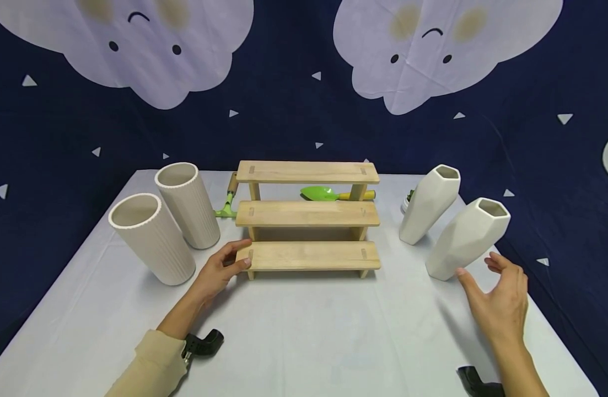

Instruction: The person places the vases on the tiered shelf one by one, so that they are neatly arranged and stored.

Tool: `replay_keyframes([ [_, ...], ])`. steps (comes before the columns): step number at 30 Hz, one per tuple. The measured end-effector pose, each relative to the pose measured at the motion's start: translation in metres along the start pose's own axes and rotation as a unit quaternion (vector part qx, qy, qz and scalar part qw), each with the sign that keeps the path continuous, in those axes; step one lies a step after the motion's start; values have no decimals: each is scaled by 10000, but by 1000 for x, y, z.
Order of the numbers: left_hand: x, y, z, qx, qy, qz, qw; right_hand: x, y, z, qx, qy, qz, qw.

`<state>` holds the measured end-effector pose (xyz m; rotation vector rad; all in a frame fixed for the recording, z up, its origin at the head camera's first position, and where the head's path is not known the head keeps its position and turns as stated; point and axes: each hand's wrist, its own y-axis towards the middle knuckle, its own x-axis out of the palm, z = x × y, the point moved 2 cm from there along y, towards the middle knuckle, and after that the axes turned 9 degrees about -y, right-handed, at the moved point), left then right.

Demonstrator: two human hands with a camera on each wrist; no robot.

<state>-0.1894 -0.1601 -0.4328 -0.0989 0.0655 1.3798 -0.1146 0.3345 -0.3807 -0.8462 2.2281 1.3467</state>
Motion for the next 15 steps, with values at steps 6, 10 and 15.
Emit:
replay_keyframes([
  [6, 2, 1, -1, -25, -124, -75, 9999, 3, 2, 4, 310, -51, -139, 9994],
  [10, 3, 1, -2, -84, -196, -80, 9997, 5, 4, 7, 617, -57, -375, 9974],
  [15, 3, 1, -3, -93, -216, -91, 9997, 7, 8, 9, 1134, 1, -795, 9904],
])
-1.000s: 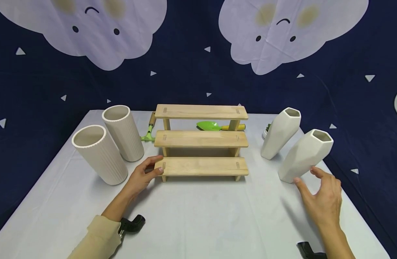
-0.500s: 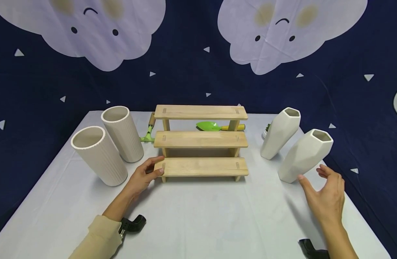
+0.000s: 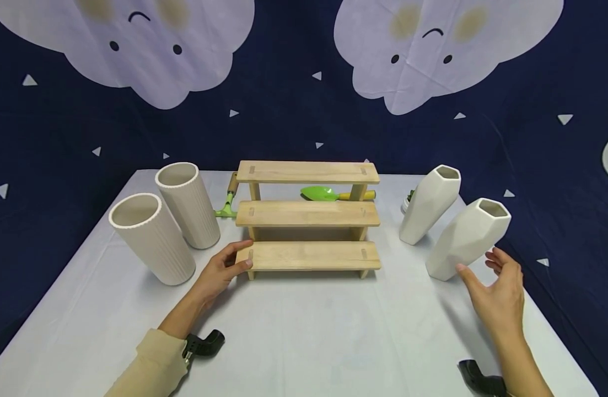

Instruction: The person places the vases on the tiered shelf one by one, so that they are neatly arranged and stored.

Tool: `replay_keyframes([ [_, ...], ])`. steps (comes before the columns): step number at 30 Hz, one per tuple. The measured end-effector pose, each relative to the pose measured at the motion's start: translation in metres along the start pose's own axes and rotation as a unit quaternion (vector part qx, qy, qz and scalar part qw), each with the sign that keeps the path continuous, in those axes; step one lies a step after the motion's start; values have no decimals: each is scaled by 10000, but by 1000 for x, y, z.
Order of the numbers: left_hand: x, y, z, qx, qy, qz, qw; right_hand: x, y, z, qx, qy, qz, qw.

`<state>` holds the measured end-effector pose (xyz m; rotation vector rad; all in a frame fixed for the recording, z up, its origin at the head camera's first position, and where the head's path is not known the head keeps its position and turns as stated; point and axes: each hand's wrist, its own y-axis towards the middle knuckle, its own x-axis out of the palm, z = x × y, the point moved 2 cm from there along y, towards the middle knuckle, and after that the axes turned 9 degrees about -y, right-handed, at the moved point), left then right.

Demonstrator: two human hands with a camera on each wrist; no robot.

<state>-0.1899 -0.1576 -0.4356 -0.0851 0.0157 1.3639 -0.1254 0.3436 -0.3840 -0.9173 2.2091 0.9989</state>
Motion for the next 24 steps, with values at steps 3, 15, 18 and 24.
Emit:
replay_keyframes([
  [3, 0, 1, 0, 38, -18, -15, 10000, 2, 4, 0, 234, 80, -199, 9995],
  [15, 1, 1, -1, -122, -88, -28, 9999, 9, 15, -5, 693, 259, -666, 9950],
  [18, 1, 1, -1, -115, -75, -37, 9999, 12, 17, -6, 763, 283, -750, 9939],
  [24, 1, 1, -1, -82, -84, -71, 9999, 17, 20, -6, 941, 409, -797, 9915],
])
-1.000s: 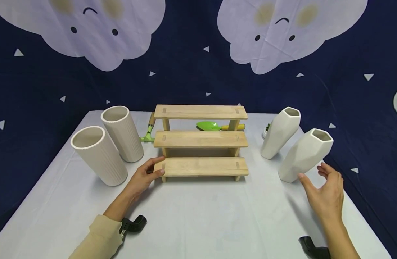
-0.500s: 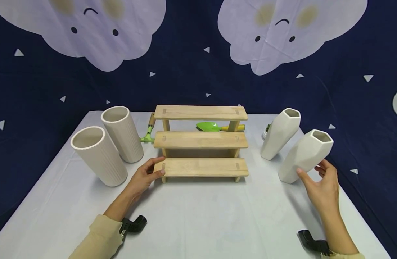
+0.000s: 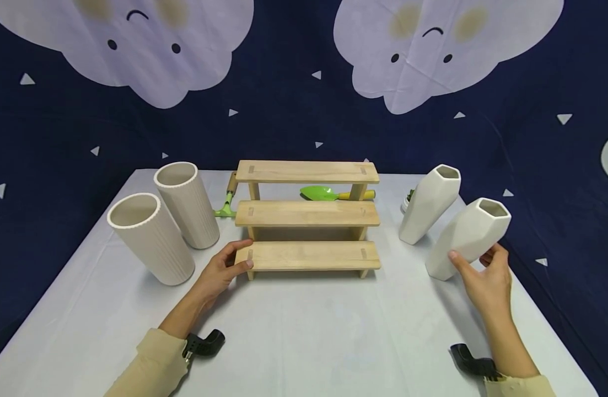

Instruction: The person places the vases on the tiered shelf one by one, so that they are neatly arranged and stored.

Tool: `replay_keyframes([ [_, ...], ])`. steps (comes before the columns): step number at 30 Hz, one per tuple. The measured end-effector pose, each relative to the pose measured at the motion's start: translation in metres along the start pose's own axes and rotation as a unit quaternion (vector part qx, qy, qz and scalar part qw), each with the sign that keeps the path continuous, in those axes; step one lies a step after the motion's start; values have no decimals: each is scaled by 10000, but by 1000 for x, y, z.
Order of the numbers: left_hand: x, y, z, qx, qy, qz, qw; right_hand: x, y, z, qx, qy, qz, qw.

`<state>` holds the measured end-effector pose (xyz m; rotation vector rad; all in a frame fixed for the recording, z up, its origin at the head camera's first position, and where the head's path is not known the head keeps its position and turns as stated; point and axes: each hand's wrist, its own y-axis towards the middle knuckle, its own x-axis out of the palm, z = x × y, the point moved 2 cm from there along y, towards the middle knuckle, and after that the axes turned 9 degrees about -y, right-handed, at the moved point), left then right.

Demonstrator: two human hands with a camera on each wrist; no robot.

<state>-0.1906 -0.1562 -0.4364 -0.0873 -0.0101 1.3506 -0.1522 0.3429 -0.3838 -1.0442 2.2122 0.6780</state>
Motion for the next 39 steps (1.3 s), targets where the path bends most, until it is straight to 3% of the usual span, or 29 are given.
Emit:
replay_keyframes([
  [21, 1, 2, 1, 68, -77, -91, 9999, 8, 6, 0, 102, 322, -169, 9993],
  [33, 0, 3, 0, -17, -85, -59, 9999, 11, 15, 10, -620, 1004, -401, 9922],
  [39, 0, 2, -1, -5, -95, -113, 9999, 10, 17, 15, -876, 1568, -566, 9821],
])
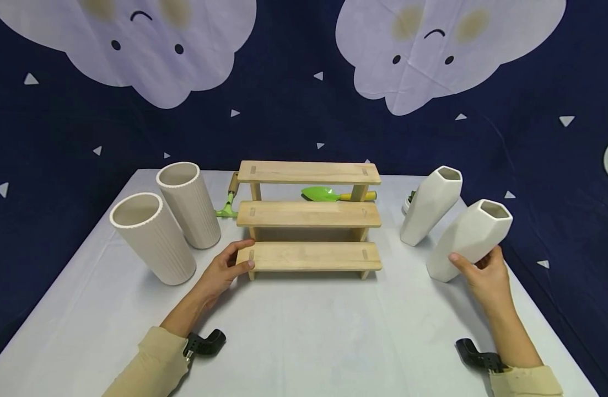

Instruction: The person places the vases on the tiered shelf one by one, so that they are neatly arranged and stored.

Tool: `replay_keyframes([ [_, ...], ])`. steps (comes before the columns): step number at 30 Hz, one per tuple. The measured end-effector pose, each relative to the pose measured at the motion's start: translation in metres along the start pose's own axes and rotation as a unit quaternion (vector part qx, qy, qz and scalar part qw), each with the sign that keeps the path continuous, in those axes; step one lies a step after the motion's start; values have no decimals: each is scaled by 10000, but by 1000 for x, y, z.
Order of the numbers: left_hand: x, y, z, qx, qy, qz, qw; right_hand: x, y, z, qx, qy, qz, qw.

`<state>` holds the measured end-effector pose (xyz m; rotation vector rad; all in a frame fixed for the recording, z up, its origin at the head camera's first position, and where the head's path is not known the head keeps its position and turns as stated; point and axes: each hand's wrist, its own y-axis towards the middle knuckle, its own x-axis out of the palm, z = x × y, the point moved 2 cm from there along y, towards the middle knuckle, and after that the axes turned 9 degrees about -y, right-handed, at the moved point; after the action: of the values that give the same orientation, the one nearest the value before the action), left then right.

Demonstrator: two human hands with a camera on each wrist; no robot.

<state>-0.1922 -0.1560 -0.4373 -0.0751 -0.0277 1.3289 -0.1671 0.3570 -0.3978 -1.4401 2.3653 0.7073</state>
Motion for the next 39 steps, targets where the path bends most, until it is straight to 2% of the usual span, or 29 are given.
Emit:
replay_keyframes([
  [4, 0, 0, -1, 37, -41, -22, 10000, -1, 1, 1, -171, 291, -56, 9994],
  [8, 0, -1, -1, 83, -59, -27, 9999, -2, 2, 2, -304, 255, -146, 9991],
  [16, 0, 0, -1, 70, -39, -24, 10000, -3, 5, 5, -419, 1358, -515, 9885],
  [29, -1, 0, -1, 55, -89, -3, 9999, -4, 6, 7, -588, 1694, -870, 9799],
  [39, 0, 1, -1, 8, -97, 13, 10000, -4, 4, 10, -440, 1722, -738, 9813],
])
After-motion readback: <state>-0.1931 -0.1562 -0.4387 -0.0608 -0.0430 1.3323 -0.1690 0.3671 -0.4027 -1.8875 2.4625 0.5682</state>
